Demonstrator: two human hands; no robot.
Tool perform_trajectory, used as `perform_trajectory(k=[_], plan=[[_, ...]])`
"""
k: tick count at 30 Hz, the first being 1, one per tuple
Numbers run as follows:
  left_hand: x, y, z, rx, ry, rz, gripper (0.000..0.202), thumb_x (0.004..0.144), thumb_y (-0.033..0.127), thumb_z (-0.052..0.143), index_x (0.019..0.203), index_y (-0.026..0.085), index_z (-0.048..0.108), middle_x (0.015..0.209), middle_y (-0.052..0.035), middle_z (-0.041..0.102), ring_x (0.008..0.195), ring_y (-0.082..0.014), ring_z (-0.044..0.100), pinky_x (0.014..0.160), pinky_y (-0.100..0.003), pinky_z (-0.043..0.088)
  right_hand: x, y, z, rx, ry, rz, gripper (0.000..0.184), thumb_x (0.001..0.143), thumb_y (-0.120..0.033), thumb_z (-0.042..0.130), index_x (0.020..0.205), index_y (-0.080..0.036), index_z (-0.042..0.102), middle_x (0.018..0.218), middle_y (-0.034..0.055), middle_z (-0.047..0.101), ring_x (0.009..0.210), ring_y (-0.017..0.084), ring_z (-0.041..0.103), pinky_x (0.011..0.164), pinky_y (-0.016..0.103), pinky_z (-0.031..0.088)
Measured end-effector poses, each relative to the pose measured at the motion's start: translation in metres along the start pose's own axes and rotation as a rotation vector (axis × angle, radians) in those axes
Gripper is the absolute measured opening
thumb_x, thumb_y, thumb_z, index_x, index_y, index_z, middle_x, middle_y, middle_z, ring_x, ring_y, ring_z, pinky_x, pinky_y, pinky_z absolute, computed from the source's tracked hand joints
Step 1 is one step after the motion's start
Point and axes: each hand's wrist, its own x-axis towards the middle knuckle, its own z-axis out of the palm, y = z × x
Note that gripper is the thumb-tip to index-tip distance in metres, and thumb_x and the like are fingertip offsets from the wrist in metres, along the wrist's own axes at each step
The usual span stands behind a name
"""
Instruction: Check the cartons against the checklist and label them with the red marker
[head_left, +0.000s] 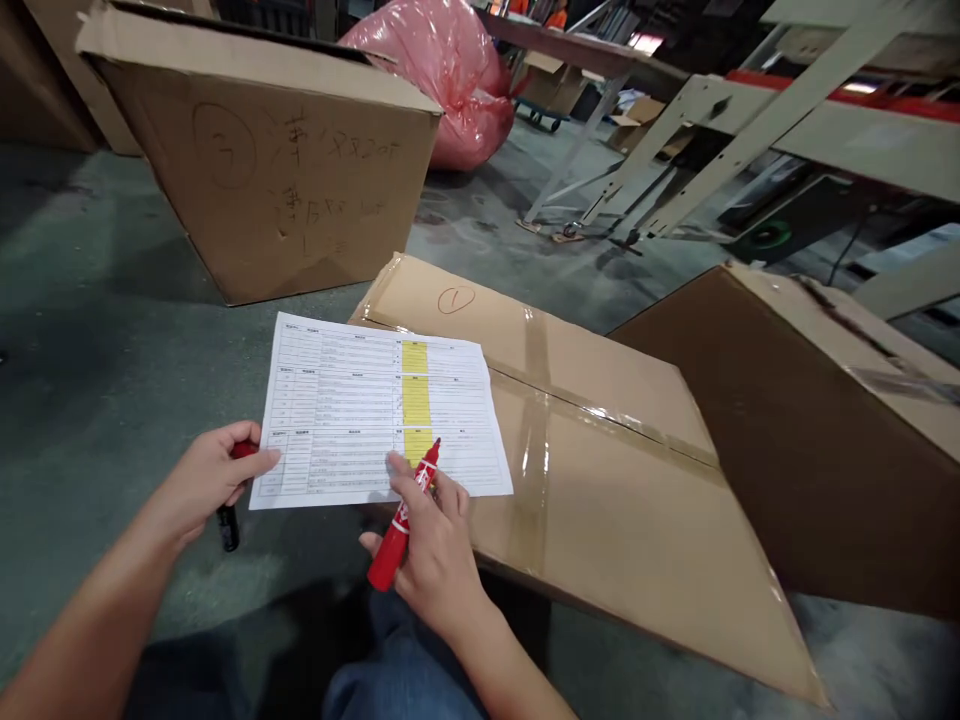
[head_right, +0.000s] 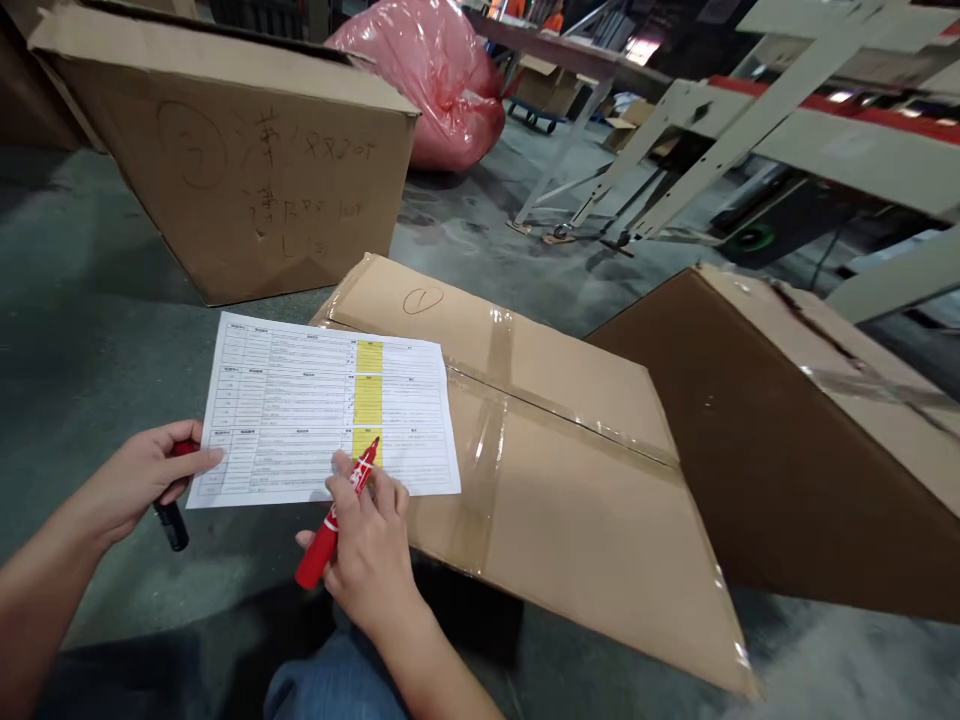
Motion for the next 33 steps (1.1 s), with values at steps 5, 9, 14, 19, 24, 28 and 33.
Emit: perform_trajectory(k=[5, 9, 14, 19, 24, 28, 33], plan=[[-0.001, 0.001, 0.000, 0.010, 0.025, -0.012, 0.032, 0.058, 0.040, 0.078, 0.078, 0.017, 0.065, 0.069, -0.0003, 0.065, 0.046, -0.0071, 0.035, 0.043, -0.020, 0.025, -0.010, 0.014, -0.010, -0.037, 0.036, 0.074, 0.052, 0.087, -0.031, 0.065, 0.132, -0.019, 0.042, 0.138, 0.0101, 0.057, 0.110, 0.030, 0.048, 0.089, 0.043, 0.039], [0.002, -0.004, -0.003, 0.013, 0.027, -0.014, 0.030, 0.058, 0.040, 0.079, 0.075, 0.019, 0.065, 0.070, 0.0002, 0.065, 0.045, -0.0069, 0.034, 0.043, -0.020, 0.024, -0.016, 0.029, -0.018, -0.099, 0.074, 0.131, 0.061, 0.085, -0.029, 0.065, 0.139, -0.020, 0.038, 0.131, 0.0124, 0.060, 0.109, 0.031, 0.051, 0.086, 0.044, 0.043], [0.006, -0.005, -0.003, 0.014, 0.032, -0.030, 0.036, 0.056, 0.042, 0.081, 0.079, 0.020, 0.065, 0.077, -0.0014, 0.068, 0.045, -0.0072, 0.035, 0.043, -0.021, 0.024, -0.022, 0.044, -0.025, -0.114, 0.095, 0.186, 0.058, 0.089, -0.033, 0.061, 0.141, -0.023, 0.037, 0.128, 0.0127, 0.059, 0.107, 0.030, 0.052, 0.087, 0.045, 0.045], [0.004, -0.002, -0.003, 0.034, 0.045, -0.046, 0.040, 0.055, 0.043, 0.080, 0.083, 0.020, 0.064, 0.075, -0.0004, 0.067, 0.044, -0.0065, 0.033, 0.045, -0.022, 0.025, -0.024, 0.049, -0.024, -0.129, 0.129, 0.170, 0.055, 0.090, -0.036, 0.059, 0.138, -0.020, 0.038, 0.127, 0.0134, 0.059, 0.107, 0.029, 0.052, 0.087, 0.044, 0.045], [0.005, -0.001, -0.003, 0.047, 0.032, -0.057, 0.042, 0.056, 0.042, 0.079, 0.086, 0.020, 0.062, 0.072, 0.0017, 0.065, 0.044, -0.0070, 0.032, 0.045, -0.022, 0.026, -0.024, 0.049, -0.020, -0.129, 0.171, 0.153, 0.049, 0.086, -0.029, 0.062, 0.130, -0.021, 0.040, 0.132, 0.0102, 0.060, 0.103, 0.028, 0.052, 0.087, 0.043, 0.042], [0.004, 0.002, -0.001, 0.057, 0.052, -0.064, 0.043, 0.053, 0.042, 0.079, 0.086, 0.020, 0.062, 0.071, 0.0002, 0.065, 0.050, -0.0103, 0.038, 0.044, -0.022, 0.025, -0.023, 0.049, -0.019, -0.142, 0.192, 0.159, 0.046, 0.084, -0.028, 0.063, 0.125, -0.021, 0.043, 0.131, 0.0091, 0.062, 0.101, 0.028, 0.053, 0.087, 0.042, 0.041], [0.003, 0.001, 0.000, 0.036, 0.054, -0.074, 0.046, 0.052, 0.041, 0.079, 0.089, 0.019, 0.062, 0.071, 0.0002, 0.066, 0.050, -0.0091, 0.037, 0.044, -0.020, 0.024, -0.024, 0.048, -0.018, -0.146, 0.217, 0.145, 0.045, 0.084, -0.025, 0.062, 0.125, -0.020, 0.043, 0.131, 0.0092, 0.061, 0.102, 0.027, 0.053, 0.088, 0.042, 0.040]])
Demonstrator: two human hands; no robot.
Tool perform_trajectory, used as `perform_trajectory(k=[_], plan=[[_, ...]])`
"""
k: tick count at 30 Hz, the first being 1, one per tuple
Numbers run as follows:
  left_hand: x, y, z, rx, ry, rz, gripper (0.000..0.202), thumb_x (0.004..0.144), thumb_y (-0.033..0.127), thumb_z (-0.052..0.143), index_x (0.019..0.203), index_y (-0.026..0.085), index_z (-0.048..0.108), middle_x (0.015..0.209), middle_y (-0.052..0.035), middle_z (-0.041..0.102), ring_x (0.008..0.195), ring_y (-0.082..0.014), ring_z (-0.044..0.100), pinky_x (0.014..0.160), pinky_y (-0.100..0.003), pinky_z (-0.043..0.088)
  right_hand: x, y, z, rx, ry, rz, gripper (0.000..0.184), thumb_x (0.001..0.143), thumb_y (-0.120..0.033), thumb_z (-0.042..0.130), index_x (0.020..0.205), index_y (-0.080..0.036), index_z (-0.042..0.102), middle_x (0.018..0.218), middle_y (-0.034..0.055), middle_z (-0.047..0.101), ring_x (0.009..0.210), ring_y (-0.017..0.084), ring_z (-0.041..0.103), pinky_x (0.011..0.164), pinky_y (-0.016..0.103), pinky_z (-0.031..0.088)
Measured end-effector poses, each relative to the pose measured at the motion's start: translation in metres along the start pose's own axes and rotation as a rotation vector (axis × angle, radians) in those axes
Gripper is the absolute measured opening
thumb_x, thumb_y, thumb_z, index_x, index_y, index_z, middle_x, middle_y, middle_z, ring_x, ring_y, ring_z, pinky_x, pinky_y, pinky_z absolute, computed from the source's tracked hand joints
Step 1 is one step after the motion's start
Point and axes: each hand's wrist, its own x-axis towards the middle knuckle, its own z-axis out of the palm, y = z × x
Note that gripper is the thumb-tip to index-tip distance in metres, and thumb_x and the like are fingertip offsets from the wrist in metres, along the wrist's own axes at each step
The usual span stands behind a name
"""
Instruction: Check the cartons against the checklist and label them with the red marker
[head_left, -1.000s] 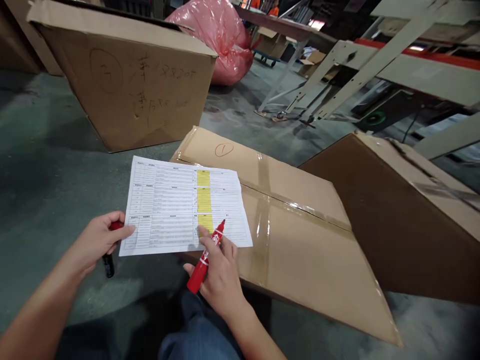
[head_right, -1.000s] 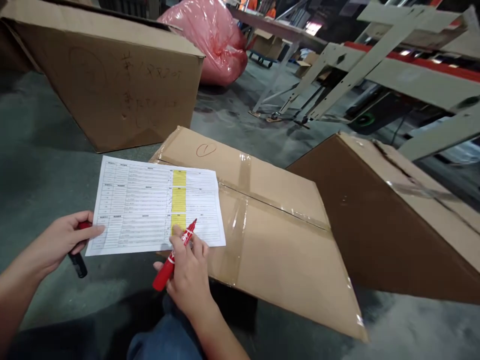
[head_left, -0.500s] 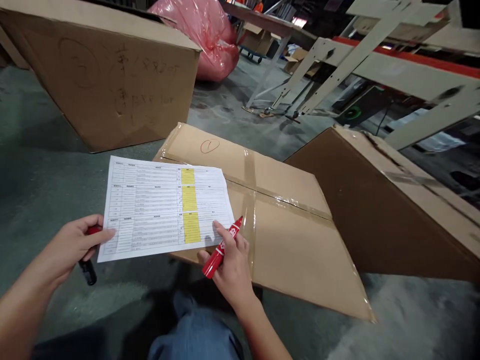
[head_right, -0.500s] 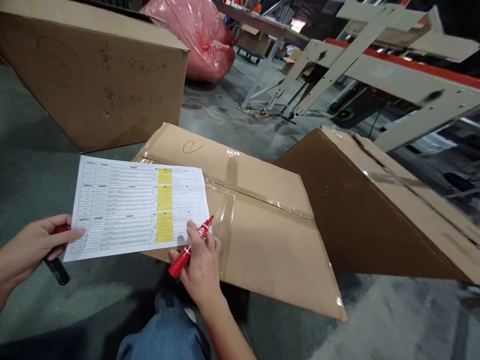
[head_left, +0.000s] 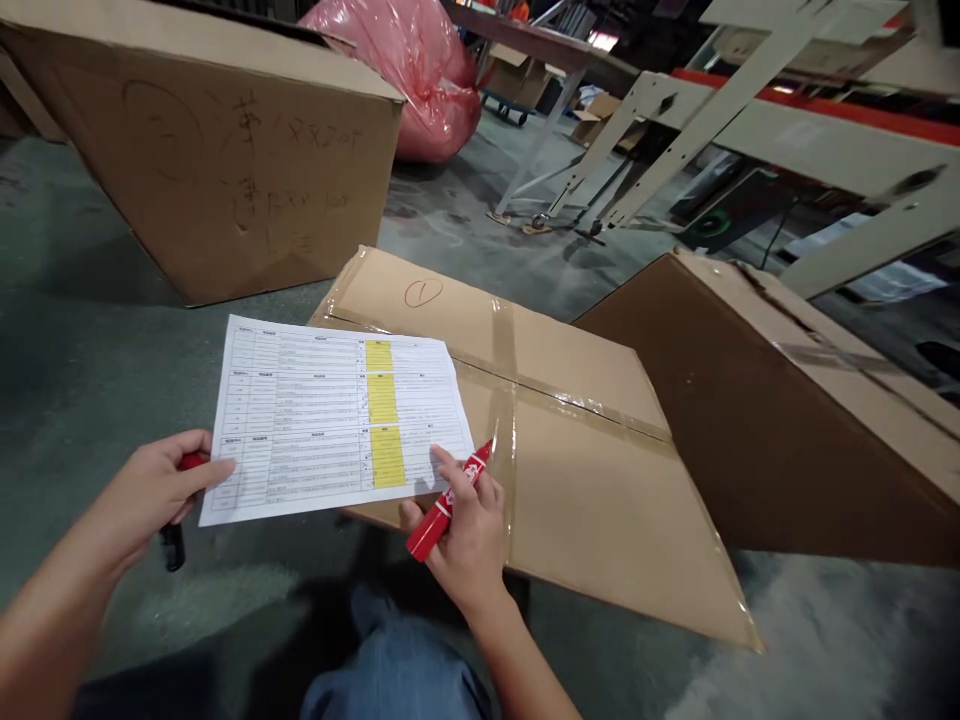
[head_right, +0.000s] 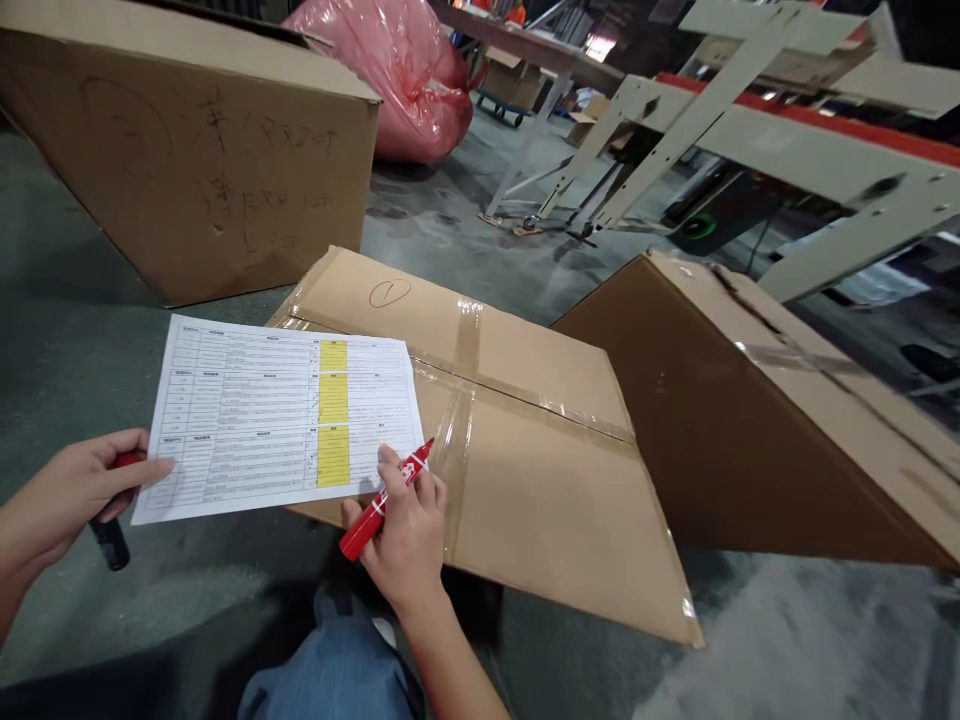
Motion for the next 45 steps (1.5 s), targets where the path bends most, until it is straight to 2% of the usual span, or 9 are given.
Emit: perform_trajectory(k=[6, 11, 16, 22, 26, 31, 34, 40, 45], plan=[[0.0014, -0.0031, -0.0015, 0.039, 0.000, 0.018, 0.055, 0.050, 0.047, 0.079, 0.094, 0.018, 0.063, 0.071, 0.0002, 0.065, 0.046, -0.0073, 0.034, 0.041, -0.019, 0.023, 0.0003, 0.0011, 0.0010, -0.017, 0.006, -0.022, 0.045, 0.084, -0.026, 0.061, 0.125, -0.019, 0.044, 0.130, 0.0098, 0.061, 0.105, 0.027, 0.052, 0.087, 0.042, 0.041], [-0.0004, -0.0003, 0.0002, 0.038, 0.008, 0.027, 0.051, 0.052, 0.046, 0.078, 0.092, 0.018, 0.063, 0.072, 0.0008, 0.066, 0.044, -0.0054, 0.031, 0.041, -0.018, 0.024, 0.0021, 0.0011, -0.0005, -0.034, -0.015, -0.013, 0.044, 0.086, -0.030, 0.060, 0.126, -0.019, 0.045, 0.129, 0.0092, 0.062, 0.108, 0.028, 0.051, 0.087, 0.041, 0.041], [-0.0047, 0.0025, 0.0016, 0.045, 0.045, 0.043, 0.054, 0.054, 0.048, 0.078, 0.096, 0.017, 0.068, 0.062, 0.0041, 0.060, 0.044, -0.0056, 0.030, 0.039, -0.018, 0.023, 0.0023, 0.0016, -0.0012, -0.039, -0.025, -0.008, 0.048, 0.087, -0.034, 0.061, 0.129, -0.020, 0.043, 0.129, 0.0082, 0.062, 0.108, 0.028, 0.052, 0.087, 0.041, 0.041], [-0.0076, 0.0041, 0.0028, -0.004, 0.016, -0.037, 0.070, 0.046, 0.047, 0.086, 0.105, 0.014, 0.070, 0.078, -0.0035, 0.073, 0.055, -0.0120, 0.055, 0.038, -0.018, 0.031, 0.0018, 0.0017, -0.0008, -0.047, -0.024, -0.011, 0.048, 0.088, -0.035, 0.060, 0.130, -0.019, 0.044, 0.130, 0.0085, 0.062, 0.110, 0.029, 0.051, 0.087, 0.041, 0.041], [-0.0085, 0.0046, 0.0041, -0.004, 0.035, -0.017, 0.065, 0.047, 0.047, 0.086, 0.102, 0.014, 0.072, 0.077, -0.0026, 0.074, 0.049, -0.0095, 0.053, 0.034, -0.018, 0.030, 0.0010, 0.0017, 0.0002, -0.047, -0.018, -0.013, 0.049, 0.088, -0.035, 0.061, 0.131, -0.018, 0.043, 0.130, 0.0092, 0.061, 0.111, 0.029, 0.051, 0.088, 0.041, 0.040], [-0.0071, 0.0046, 0.0051, -0.071, 0.046, -0.053, 0.068, 0.043, 0.045, 0.089, 0.101, 0.016, 0.072, 0.090, -0.0049, 0.077, 0.073, -0.0186, 0.070, 0.055, -0.021, 0.056, 0.0001, 0.0017, 0.0009, -0.039, -0.012, -0.015, 0.048, 0.088, -0.035, 0.061, 0.129, -0.017, 0.044, 0.130, 0.0096, 0.062, 0.111, 0.028, 0.050, 0.089, 0.041, 0.039], [-0.0057, 0.0033, 0.0044, -0.072, 0.033, -0.062, 0.067, 0.046, 0.045, 0.089, 0.104, 0.017, 0.071, 0.095, -0.0053, 0.078, 0.078, -0.0193, 0.072, 0.060, -0.022, 0.059, -0.0002, 0.0018, 0.0011, -0.031, -0.022, -0.006, 0.047, 0.089, -0.036, 0.062, 0.129, -0.018, 0.045, 0.129, 0.0093, 0.062, 0.109, 0.028, 0.051, 0.089, 0.040, 0.039], [-0.0061, 0.0025, 0.0037, -0.081, 0.022, -0.044, 0.059, 0.051, 0.042, 0.090, 0.101, 0.015, 0.072, 0.090, -0.0041, 0.077, 0.065, -0.0128, 0.068, 0.046, -0.016, 0.050, 0.0012, 0.0010, 0.0009, -0.033, -0.032, 0.010, 0.048, 0.089, -0.037, 0.061, 0.130, -0.019, 0.046, 0.127, 0.0091, 0.062, 0.106, 0.027, 0.051, 0.086, 0.039, 0.040], [-0.0044, 0.0019, 0.0036, -0.094, 0.016, -0.053, 0.068, 0.045, 0.046, 0.092, 0.102, 0.016, 0.071, 0.091, -0.0040, 0.078, 0.072, -0.0166, 0.071, 0.055, -0.020, 0.057, 0.0024, 0.0006, 0.0000, -0.026, -0.024, 0.008, 0.045, 0.090, -0.037, 0.060, 0.128, -0.019, 0.046, 0.127, 0.0091, 0.062, 0.107, 0.027, 0.051, 0.087, 0.039, 0.040]])
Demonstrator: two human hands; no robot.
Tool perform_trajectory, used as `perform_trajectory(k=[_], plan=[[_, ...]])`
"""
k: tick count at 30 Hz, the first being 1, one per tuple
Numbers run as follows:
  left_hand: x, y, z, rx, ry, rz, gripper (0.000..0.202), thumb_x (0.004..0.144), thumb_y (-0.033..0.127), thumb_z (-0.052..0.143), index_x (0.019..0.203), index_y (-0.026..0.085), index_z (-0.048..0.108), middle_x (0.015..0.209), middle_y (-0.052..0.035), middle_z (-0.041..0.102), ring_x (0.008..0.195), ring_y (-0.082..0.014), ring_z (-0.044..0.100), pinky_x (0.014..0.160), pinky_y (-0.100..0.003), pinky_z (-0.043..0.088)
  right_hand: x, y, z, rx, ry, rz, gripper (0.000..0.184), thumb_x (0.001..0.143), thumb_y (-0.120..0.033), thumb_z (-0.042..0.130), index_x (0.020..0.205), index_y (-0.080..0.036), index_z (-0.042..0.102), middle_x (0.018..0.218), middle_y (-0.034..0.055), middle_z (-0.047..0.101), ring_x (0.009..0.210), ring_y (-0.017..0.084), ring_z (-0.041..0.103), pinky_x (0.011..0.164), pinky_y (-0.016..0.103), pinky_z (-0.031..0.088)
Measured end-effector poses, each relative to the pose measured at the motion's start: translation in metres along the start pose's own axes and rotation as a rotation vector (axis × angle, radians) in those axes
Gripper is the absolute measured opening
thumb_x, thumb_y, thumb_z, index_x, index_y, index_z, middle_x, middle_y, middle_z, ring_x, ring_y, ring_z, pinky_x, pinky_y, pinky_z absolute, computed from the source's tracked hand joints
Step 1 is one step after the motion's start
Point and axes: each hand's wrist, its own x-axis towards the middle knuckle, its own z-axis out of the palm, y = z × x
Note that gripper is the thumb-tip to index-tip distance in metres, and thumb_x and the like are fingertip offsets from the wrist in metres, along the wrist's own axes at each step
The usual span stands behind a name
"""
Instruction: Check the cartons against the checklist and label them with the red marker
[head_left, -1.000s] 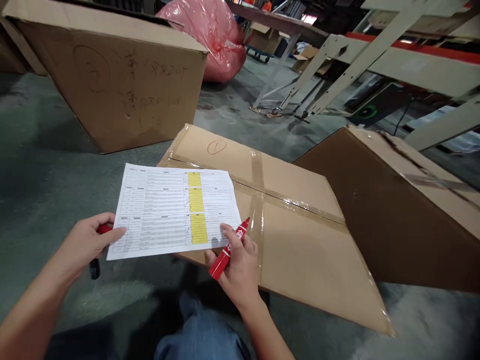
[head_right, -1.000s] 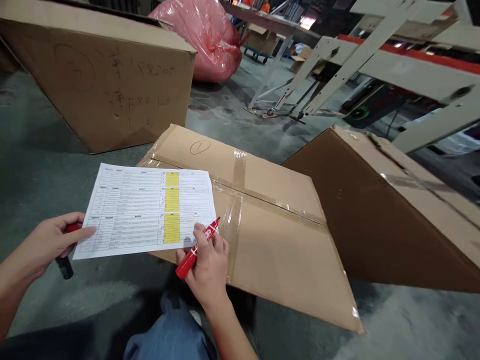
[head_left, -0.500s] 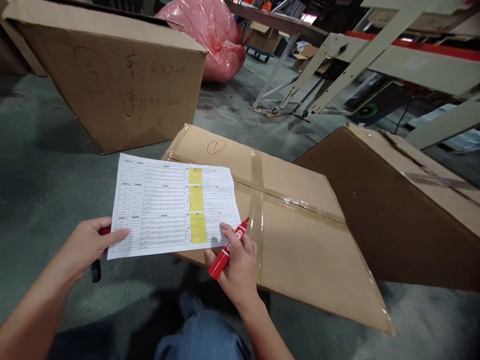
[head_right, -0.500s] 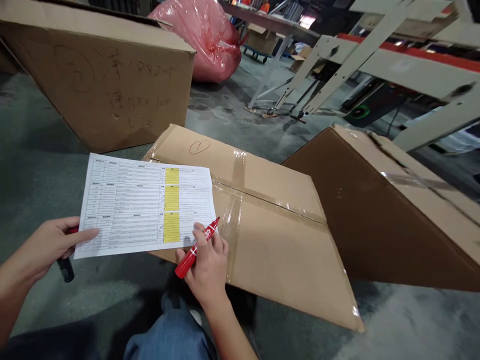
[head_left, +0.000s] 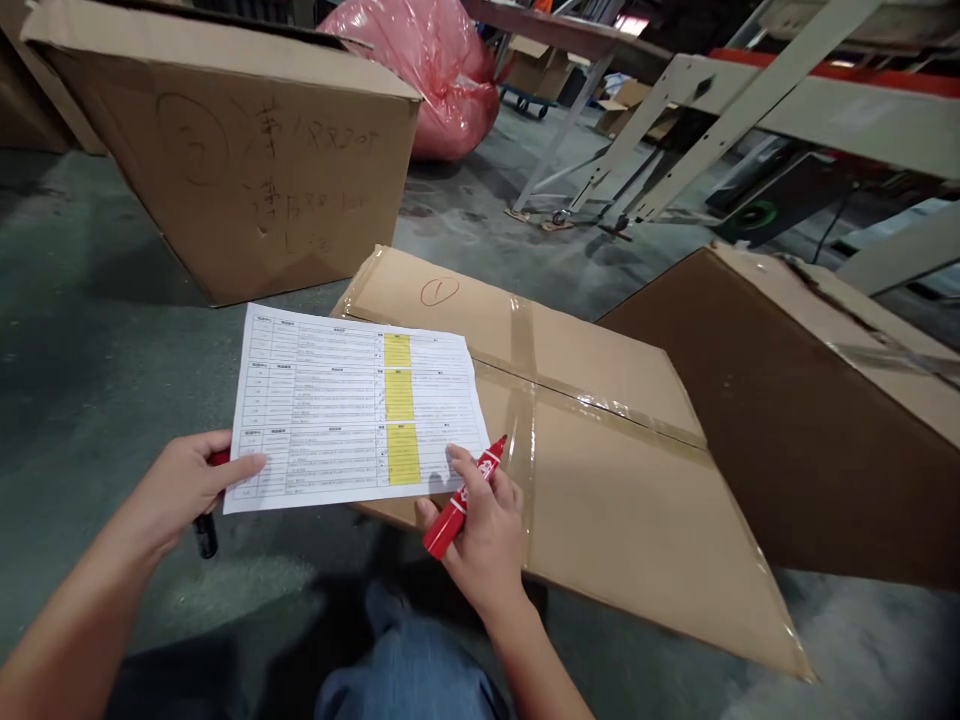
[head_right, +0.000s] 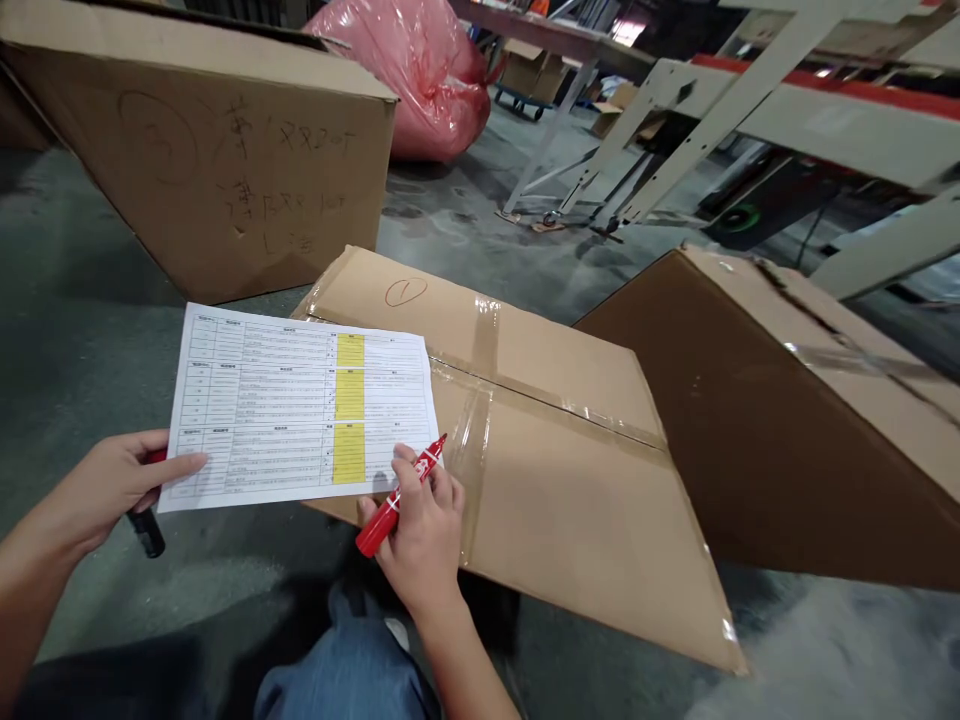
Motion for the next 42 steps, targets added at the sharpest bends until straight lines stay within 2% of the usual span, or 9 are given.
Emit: perform_trajectory(k=[4, 8, 11, 16, 23, 33, 38, 40, 42], plan=[[-0.002, 0.002, 0.001, 0.007, 0.011, -0.007, 0.072, 0.042, 0.047, 0.092, 0.102, 0.015, 0.071, 0.091, -0.0052, 0.078, 0.076, -0.0204, 0.072, 0.060, -0.024, 0.060, -0.001, 0.001, 0.000, 0.003, -0.002, 0.002, 0.046, 0.089, -0.037, 0.061, 0.129, -0.019, 0.046, 0.128, 0.0093, 0.061, 0.106, 0.026, 0.052, 0.087, 0.039, 0.040], [-0.005, 0.005, 0.001, 0.013, -0.013, 0.010, 0.061, 0.051, 0.042, 0.091, 0.102, 0.014, 0.071, 0.093, -0.0065, 0.078, 0.076, -0.0199, 0.072, 0.060, -0.024, 0.059, -0.001, 0.000, 0.000, 0.001, -0.007, 0.001, 0.048, 0.089, -0.036, 0.061, 0.130, -0.019, 0.045, 0.128, 0.0098, 0.061, 0.106, 0.027, 0.052, 0.087, 0.039, 0.039], [-0.006, 0.006, 0.002, 0.005, -0.013, 0.008, 0.059, 0.051, 0.040, 0.090, 0.101, 0.014, 0.071, 0.091, -0.0063, 0.078, 0.076, -0.0190, 0.072, 0.059, -0.023, 0.057, -0.001, 0.000, 0.000, 0.001, -0.002, 0.003, 0.047, 0.089, -0.036, 0.061, 0.130, -0.020, 0.044, 0.128, 0.0094, 0.062, 0.106, 0.026, 0.052, 0.087, 0.039, 0.040], [-0.008, 0.009, 0.005, 0.004, 0.025, 0.042, 0.054, 0.049, 0.035, 0.089, 0.096, 0.014, 0.073, 0.082, -0.0040, 0.077, 0.052, -0.0098, 0.057, 0.039, -0.018, 0.038, -0.001, 0.000, 0.000, 0.011, -0.005, 0.005, 0.045, 0.089, -0.035, 0.061, 0.127, -0.019, 0.045, 0.129, 0.0094, 0.061, 0.109, 0.027, 0.051, 0.089, 0.040, 0.039], [-0.010, 0.010, 0.008, -0.020, 0.045, 0.053, 0.055, 0.044, 0.032, 0.087, 0.094, 0.012, 0.073, 0.080, -0.0052, 0.075, 0.047, -0.0065, 0.045, 0.039, -0.019, 0.030, -0.001, -0.001, 0.000, 0.003, 0.001, 0.001, 0.044, 0.088, -0.035, 0.062, 0.126, -0.019, 0.046, 0.128, 0.0087, 0.062, 0.111, 0.027, 0.051, 0.089, 0.039, 0.038], [-0.005, 0.004, 0.004, 0.099, 0.032, 0.076, 0.063, 0.053, 0.044, 0.083, 0.105, 0.011, 0.070, 0.083, -0.0062, 0.074, 0.047, -0.0069, 0.040, 0.041, -0.020, 0.026, -0.001, -0.002, 0.000, -0.011, -0.010, 0.009, 0.043, 0.086, -0.029, 0.059, 0.126, -0.020, 0.046, 0.128, 0.0093, 0.063, 0.112, 0.028, 0.052, 0.087, 0.040, 0.039], [-0.005, 0.001, 0.005, 0.094, 0.037, 0.071, 0.058, 0.055, 0.042, 0.086, 0.103, 0.014, 0.071, 0.092, -0.0077, 0.076, 0.059, -0.0124, 0.057, 0.040, -0.020, 0.033, -0.001, -0.002, 0.001, -0.018, -0.003, 0.004, 0.044, 0.086, -0.029, 0.058, 0.128, -0.020, 0.046, 0.128, 0.0099, 0.063, 0.111, 0.028, 0.052, 0.087, 0.041, 0.040], [-0.005, 0.000, 0.006, 0.099, 0.055, 0.090, 0.055, 0.055, 0.041, 0.086, 0.102, 0.014, 0.072, 0.091, -0.0071, 0.076, 0.062, -0.0136, 0.061, 0.038, -0.019, 0.031, 0.000, -0.002, 0.000, -0.020, 0.000, 0.002, 0.044, 0.087, -0.028, 0.058, 0.128, -0.019, 0.046, 0.129, 0.0097, 0.063, 0.111, 0.028, 0.052, 0.087, 0.042, 0.040], [-0.005, 0.000, 0.007, 0.088, 0.070, 0.098, 0.053, 0.053, 0.038, 0.087, 0.098, 0.015, 0.073, 0.090, -0.0059, 0.077, 0.065, -0.0146, 0.063, 0.039, -0.019, 0.036, 0.000, -0.002, 0.000, -0.021, -0.004, -0.001, 0.044, 0.087, -0.029, 0.058, 0.128, -0.018, 0.046, 0.129, 0.0096, 0.062, 0.111, 0.028, 0.052, 0.087, 0.042, 0.040]])
